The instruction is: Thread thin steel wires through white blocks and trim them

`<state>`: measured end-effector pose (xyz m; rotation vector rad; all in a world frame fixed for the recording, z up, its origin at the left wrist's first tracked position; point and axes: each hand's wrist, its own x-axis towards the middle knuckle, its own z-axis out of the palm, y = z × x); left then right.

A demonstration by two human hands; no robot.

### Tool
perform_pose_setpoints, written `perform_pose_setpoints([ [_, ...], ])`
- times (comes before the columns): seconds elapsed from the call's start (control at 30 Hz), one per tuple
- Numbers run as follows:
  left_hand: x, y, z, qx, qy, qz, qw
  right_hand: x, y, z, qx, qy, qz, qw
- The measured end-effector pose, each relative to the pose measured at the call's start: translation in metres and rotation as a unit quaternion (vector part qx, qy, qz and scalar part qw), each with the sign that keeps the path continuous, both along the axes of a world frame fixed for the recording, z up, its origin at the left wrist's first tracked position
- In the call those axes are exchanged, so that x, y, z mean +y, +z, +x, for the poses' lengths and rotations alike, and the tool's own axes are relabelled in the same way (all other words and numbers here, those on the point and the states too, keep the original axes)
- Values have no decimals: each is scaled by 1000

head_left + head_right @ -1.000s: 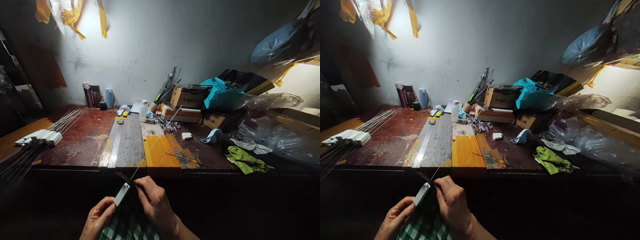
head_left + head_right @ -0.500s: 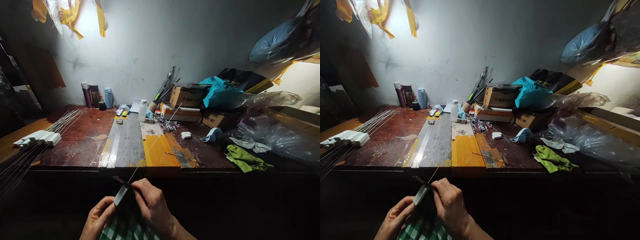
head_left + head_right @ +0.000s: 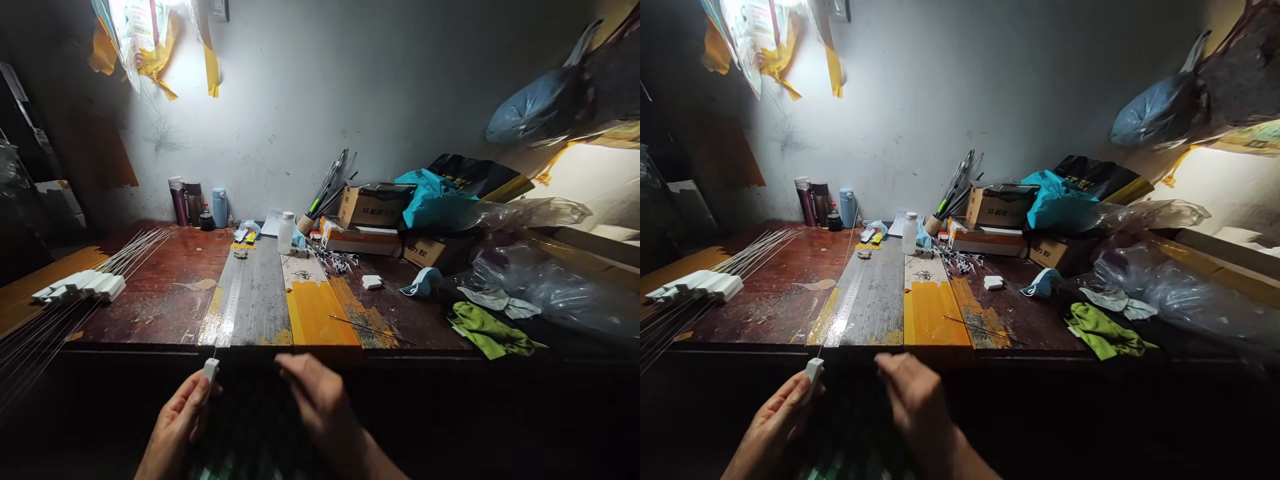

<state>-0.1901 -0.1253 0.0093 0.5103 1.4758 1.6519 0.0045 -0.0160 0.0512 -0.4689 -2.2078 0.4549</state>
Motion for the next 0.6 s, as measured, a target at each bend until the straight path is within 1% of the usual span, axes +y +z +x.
perform_pose_setpoints([
  [0.03,0,1,-2,17,11,3,1000,17,7,-2,-27,-49,5,998],
  [0.07,0,2,-4,29,15,5,999,35,13,-6,-83,-99,12,991],
  [0.1,0,3,-4,39,15,5,999,54,19,-12,-163,-140,14,977],
  [0.2,-1,6,0,51,-8,6,999,104,31,-32,-229,-154,17,961],
  [0.27,-2,6,2,51,-27,6,998,125,34,-43,-252,-159,22,954],
  [0.33,-2,3,3,47,-36,2,998,136,33,-47,-268,-173,25,947],
  [0.4,-2,-2,2,44,-42,-1,998,142,31,-44,-275,-192,22,942],
  [0.5,-1,-6,3,39,-51,-1,998,148,30,-31,-271,-222,14,937],
  [0.6,1,-4,9,14,-38,-10,999,154,34,-12,-262,-227,11,938],
])
